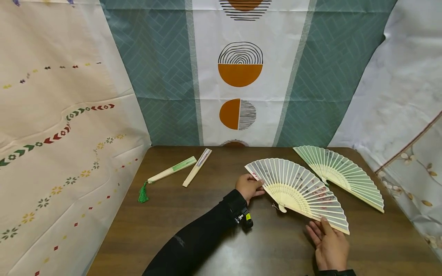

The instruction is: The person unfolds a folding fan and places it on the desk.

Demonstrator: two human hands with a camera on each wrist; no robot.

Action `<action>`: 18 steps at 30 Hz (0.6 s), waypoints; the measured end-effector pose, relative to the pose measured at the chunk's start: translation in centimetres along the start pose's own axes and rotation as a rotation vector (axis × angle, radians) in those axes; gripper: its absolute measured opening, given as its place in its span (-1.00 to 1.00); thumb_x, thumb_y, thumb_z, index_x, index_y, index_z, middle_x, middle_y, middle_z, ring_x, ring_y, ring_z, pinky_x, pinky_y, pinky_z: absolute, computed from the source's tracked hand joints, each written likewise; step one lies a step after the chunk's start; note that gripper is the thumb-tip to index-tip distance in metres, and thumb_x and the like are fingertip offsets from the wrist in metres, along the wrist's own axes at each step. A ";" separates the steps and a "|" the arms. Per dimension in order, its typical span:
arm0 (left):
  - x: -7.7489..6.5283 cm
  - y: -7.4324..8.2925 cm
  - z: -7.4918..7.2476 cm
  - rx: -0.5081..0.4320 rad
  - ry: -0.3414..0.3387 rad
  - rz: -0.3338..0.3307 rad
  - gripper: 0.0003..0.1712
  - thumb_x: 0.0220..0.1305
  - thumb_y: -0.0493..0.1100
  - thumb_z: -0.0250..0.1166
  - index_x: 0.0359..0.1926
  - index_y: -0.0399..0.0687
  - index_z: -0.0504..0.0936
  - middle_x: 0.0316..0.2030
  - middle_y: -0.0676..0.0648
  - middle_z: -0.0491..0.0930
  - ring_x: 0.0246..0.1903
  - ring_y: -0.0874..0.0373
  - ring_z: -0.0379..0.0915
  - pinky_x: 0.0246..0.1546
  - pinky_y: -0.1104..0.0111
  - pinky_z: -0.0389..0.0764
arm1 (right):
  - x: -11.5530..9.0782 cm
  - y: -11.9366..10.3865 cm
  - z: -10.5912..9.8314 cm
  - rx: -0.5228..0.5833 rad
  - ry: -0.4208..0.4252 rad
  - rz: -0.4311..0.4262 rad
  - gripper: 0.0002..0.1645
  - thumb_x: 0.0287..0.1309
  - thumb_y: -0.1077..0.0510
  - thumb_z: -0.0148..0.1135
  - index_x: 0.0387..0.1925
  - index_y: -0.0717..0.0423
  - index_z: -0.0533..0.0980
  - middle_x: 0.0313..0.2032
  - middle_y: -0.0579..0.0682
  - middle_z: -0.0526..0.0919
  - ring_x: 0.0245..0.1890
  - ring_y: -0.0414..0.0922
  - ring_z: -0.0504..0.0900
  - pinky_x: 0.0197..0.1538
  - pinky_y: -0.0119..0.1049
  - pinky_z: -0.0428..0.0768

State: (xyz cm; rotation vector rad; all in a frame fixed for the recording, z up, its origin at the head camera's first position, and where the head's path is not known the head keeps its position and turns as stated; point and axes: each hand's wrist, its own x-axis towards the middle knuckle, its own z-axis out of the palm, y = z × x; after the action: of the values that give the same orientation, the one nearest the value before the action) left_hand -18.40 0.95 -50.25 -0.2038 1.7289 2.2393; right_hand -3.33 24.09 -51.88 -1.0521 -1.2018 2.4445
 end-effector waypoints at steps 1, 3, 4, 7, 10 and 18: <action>0.0 0.0 0.0 0.021 -0.001 -0.009 -0.86 0.51 -0.48 0.44 -0.11 -0.33 0.62 -0.35 -0.06 0.69 -0.44 0.21 0.67 -0.18 0.22 0.99 | 0.0 -0.2 -0.3 -0.013 -0.021 0.027 -0.83 0.75 0.09 0.19 -0.09 0.00 0.63 -0.33 -0.06 0.75 -0.27 -0.17 0.88 -0.15 -0.27 0.96; 0.1 -0.1 0.0 0.048 0.002 -0.033 -0.86 0.49 -0.48 0.45 -0.12 -0.31 0.62 -0.38 -0.06 0.70 -0.52 0.25 0.66 -0.29 0.33 0.95 | 0.0 -0.6 -0.9 -0.041 -0.056 0.080 -0.79 0.79 0.09 0.10 -0.09 -0.03 0.61 -0.32 -0.08 0.77 -0.25 -0.18 0.89 -0.11 -0.27 0.96; 0.2 -0.1 0.0 0.060 0.003 -0.043 -0.84 0.48 -0.48 0.46 -0.13 -0.30 0.61 -0.40 -0.06 0.70 -0.54 0.26 0.65 -0.34 0.37 0.93 | 0.0 -0.8 -1.2 -0.059 -0.077 0.106 -0.76 0.81 0.08 0.06 -0.09 -0.04 0.60 -0.32 -0.09 0.78 -0.24 -0.19 0.89 -0.08 -0.28 0.96; 0.3 -0.4 0.0 0.091 0.009 -0.070 -0.79 0.48 -0.46 0.48 -0.20 -0.23 0.58 -0.41 -0.08 0.72 -0.58 0.27 0.65 -0.43 0.43 0.89 | 0.2 -1.3 -1.8 -0.127 -0.129 0.159 -0.70 0.85 0.06 -0.07 -0.08 -0.06 0.56 -0.30 -0.14 0.79 -0.18 -0.24 0.89 0.02 -0.32 0.94; 0.6 -0.6 0.2 0.108 0.012 -0.085 -0.73 0.47 -0.46 0.50 -0.26 -0.17 0.56 -0.39 -0.14 0.77 -0.59 0.24 0.68 -0.46 0.42 0.88 | 0.4 -1.7 -2.3 -0.161 -0.154 0.186 -0.66 0.86 0.06 -0.13 -0.10 -0.08 0.55 -0.29 -0.17 0.80 -0.15 -0.27 0.88 0.10 -0.35 0.92; 1.7 -0.4 1.3 0.123 -0.035 -0.105 -0.70 0.49 -0.41 0.51 -0.31 -0.13 0.56 -0.26 -0.34 0.87 -0.58 0.22 0.69 -0.44 0.38 0.90 | 0.6 -2.8 -3.2 -0.137 -0.194 0.224 -0.42 0.87 0.10 -0.23 -0.31 -0.12 0.62 -0.30 -0.16 0.83 -0.18 -0.28 0.89 0.08 -0.38 0.92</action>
State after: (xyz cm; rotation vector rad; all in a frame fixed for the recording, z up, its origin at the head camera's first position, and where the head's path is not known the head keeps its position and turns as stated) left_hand -19.75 2.54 -50.77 -0.2208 1.7882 2.0434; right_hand -1.85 28.08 -51.41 -1.0576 -1.3964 2.7221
